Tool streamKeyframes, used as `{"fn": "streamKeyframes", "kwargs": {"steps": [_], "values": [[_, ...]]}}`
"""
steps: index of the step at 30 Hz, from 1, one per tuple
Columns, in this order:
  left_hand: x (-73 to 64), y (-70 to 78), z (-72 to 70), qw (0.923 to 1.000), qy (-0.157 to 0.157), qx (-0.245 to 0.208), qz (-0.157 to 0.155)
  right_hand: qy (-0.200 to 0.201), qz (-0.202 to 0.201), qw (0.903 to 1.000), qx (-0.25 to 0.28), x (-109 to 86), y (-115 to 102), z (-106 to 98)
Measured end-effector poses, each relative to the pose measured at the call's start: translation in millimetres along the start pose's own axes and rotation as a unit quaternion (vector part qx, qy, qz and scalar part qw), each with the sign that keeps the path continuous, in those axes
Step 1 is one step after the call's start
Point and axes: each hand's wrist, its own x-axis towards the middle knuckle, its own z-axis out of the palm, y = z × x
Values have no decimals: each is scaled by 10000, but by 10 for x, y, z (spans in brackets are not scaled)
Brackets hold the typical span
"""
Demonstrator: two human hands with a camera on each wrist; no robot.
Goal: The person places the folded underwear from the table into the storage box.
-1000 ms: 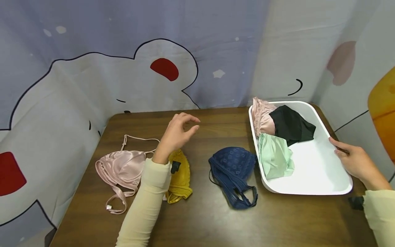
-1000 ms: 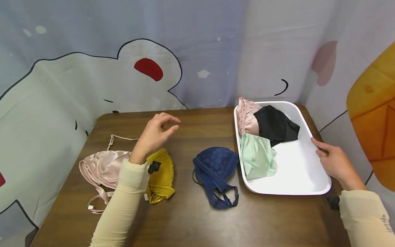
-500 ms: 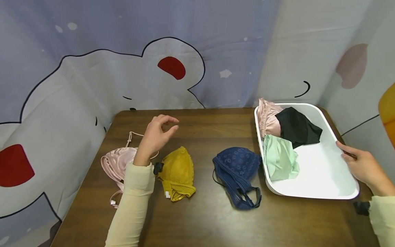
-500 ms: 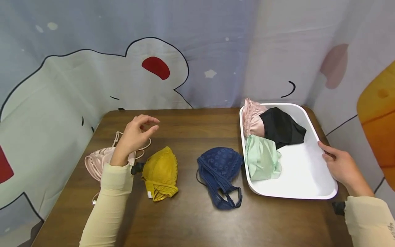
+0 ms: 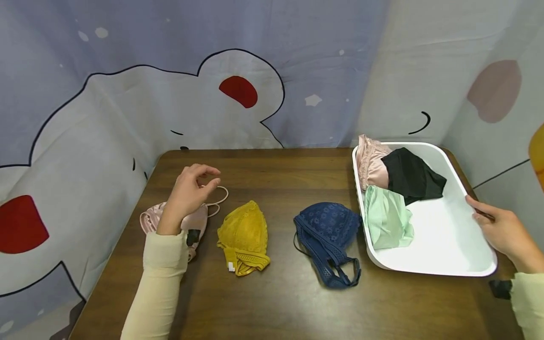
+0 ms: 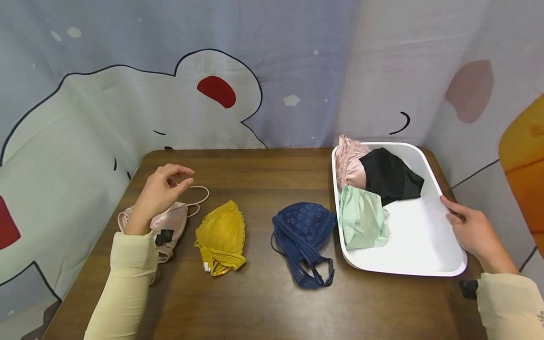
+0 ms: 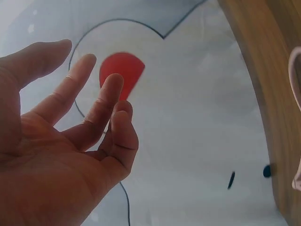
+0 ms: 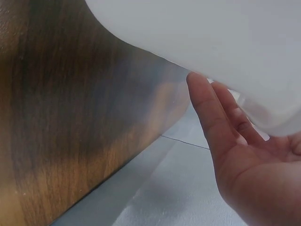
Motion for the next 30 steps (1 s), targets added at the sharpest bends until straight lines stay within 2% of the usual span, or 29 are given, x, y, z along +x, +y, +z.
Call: {"fn": "streamKeyframes", "kwargs": {"steps": [9,12,16,23,27,30], "values": [[-233,-286,-213,9987,235,300,-343,104,-121,9999,-47,9,-24,15],[-311,-374,-255,9977,215,435,-465,92,-199,9997,-59,-6,-42,6],[-416,-478,-295,9968,103,441,-652,15,-250,9997,-25,-28,-62,-8],[-578,-723,-427,9963,201,383,-745,-29,-295,9995,69,-45,-95,-19],[-667,-859,-554,9914,127,413,-1234,-22,-199,9998,97,-30,-64,-7],[-739,-962,-616,9838,-111,631,-1676,54,-121,9999,80,-26,-57,0]]}}
